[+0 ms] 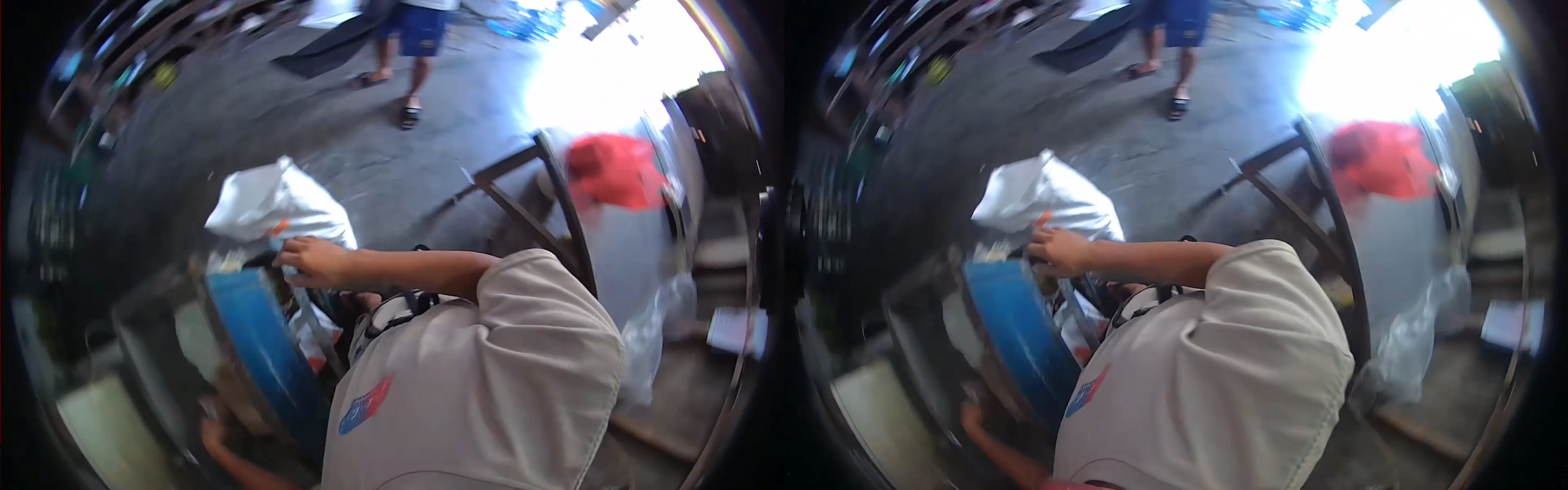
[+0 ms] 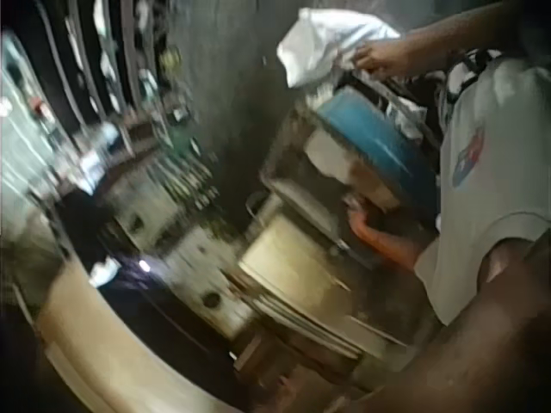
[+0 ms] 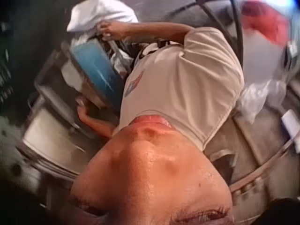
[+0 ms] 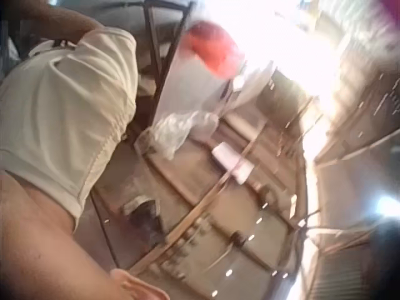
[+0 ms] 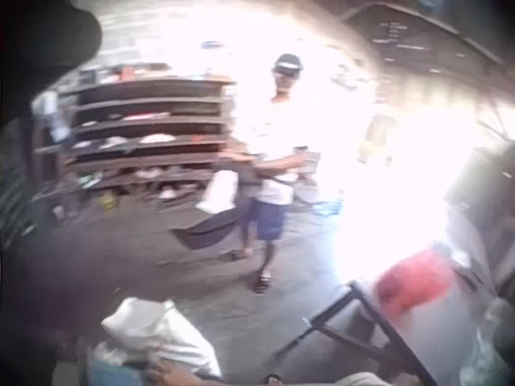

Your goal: The person prepares dough by measuring yeast into a cup and pouring it into a mixing machine with flour. The person then pours water from a scoop into the machine while another person moves the mixture around by hand.

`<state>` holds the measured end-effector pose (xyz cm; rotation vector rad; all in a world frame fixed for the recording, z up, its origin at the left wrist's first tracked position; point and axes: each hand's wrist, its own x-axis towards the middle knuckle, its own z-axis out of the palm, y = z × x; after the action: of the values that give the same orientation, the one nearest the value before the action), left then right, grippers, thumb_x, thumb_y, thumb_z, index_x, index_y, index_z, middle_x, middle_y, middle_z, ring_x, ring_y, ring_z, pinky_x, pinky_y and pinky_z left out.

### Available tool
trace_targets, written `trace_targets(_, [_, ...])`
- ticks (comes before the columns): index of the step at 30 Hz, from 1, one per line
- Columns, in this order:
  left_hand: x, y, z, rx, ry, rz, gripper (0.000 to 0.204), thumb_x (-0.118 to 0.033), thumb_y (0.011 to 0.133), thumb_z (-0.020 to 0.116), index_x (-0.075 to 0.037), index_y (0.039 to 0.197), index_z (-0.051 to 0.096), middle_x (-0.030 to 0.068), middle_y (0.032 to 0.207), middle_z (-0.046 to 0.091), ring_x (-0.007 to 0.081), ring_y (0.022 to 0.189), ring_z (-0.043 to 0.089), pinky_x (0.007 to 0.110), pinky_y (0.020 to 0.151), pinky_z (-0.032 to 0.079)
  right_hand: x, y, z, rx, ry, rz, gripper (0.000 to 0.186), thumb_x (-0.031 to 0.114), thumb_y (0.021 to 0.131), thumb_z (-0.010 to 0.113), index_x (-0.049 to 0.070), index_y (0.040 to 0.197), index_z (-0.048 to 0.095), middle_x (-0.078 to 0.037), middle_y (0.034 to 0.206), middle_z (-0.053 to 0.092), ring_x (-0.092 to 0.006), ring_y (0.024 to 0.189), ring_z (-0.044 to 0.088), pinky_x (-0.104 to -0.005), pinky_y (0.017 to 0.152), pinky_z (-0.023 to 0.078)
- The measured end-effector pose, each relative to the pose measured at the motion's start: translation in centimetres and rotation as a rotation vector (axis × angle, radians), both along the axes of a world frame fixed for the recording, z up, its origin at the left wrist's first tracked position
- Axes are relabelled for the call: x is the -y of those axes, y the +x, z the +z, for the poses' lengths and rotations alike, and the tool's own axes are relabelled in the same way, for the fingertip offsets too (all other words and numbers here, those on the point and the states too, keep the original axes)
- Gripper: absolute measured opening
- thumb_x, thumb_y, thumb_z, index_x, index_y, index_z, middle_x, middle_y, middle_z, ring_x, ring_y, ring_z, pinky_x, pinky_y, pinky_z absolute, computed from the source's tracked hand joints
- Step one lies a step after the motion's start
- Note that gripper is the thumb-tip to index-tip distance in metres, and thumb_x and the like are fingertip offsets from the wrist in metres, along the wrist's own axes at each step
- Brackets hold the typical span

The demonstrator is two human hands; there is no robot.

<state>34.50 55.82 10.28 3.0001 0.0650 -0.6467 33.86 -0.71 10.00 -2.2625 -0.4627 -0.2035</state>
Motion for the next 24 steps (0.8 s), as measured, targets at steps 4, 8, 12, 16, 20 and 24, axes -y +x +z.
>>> trace_targets(4, [9.6,2.6,1.1,0.378,-0.056,0.156,0.039,-0.032,0.085,0.054,0.004,0.097,0.059,0.0219,0.087,0.062,0.034,0.069,0.057,0.045,0.061,0.045,9.3,-5.4,-1.7,-0.163,-0.017,-0.157,0.036,0.024,0.081,0.058,0.006,0.112,0.054,-0.017,0.105,0.055,-0.0349,0.103,0.052,-0.0448,0.088,0.042])
trace_targets(8, [21.4,3.0,5.0,0.797,-0.359,0.18,0.039,-0.033,0.085,0.055,0.002,0.102,0.059,0.0202,0.092,0.062,0.0325,0.076,0.059,0.043,0.063,0.047,19.0,-13.8,1.5,-0.167,0.082,-0.52,0.036,0.022,0.082,0.058,0.008,0.115,0.053,-0.015,0.105,0.055,-0.034,0.098,0.054,-0.042,0.086,0.043])
trace_targets(12, [33.1,1.4,10.5,1.067,-0.648,0.161,0.041,-0.034,0.084,0.056,-0.001,0.107,0.06,0.0185,0.098,0.062,0.0311,0.083,0.06,0.042,0.066,0.048,31.2,-22.1,4.7,0.156,0.094,-0.92,0.03,0.013,0.077,0.062,0.005,0.106,0.058,-0.016,0.097,0.058,-0.0319,0.092,0.057,-0.0392,0.079,0.046])
trace_targets(16, [44.0,-0.9,12.8,1.023,-0.879,0.206,0.043,-0.035,0.083,0.058,-0.003,0.112,0.06,0.0168,0.103,0.063,0.0297,0.09,0.061,0.041,0.068,0.05,44.5,-33.9,10.8,0.659,-0.102,-1.42,0.013,0.001,0.084,0.056,0.004,0.096,0.06,-0.006,0.089,0.064,-0.0193,0.081,0.062,-0.0319,0.071,0.048])
trace_targets(20, [51.4,2.0,2.0,0.593,-1.123,-0.021,0.047,-0.03,0.083,0.064,0.001,0.117,0.054,0.0177,0.104,0.06,0.0264,0.086,0.061,0.035,0.066,0.054,53.0,-43.3,13.8,0.801,-0.297,-1.66,0.01,0.004,0.084,0.055,0.002,0.091,0.061,-0.01,0.084,0.064,-0.025,0.076,0.062,-0.0336,0.069,0.049])
trace_targets(24, [71.0,-6.8,-2.9,0.145,-1.385,-0.115,0.053,-0.018,0.083,0.065,-0.002,0.127,0.041,0.0138,0.11,0.057,0.0202,0.091,0.058,0.032,0.079,0.049,55.3,-47.4,11.6,0.366,-0.44,-1.626,0.008,0.002,0.076,0.054,0.004,0.083,0.058,-0.011,0.082,0.059,-0.0293,0.082,0.058,-0.0396,0.072,0.046])
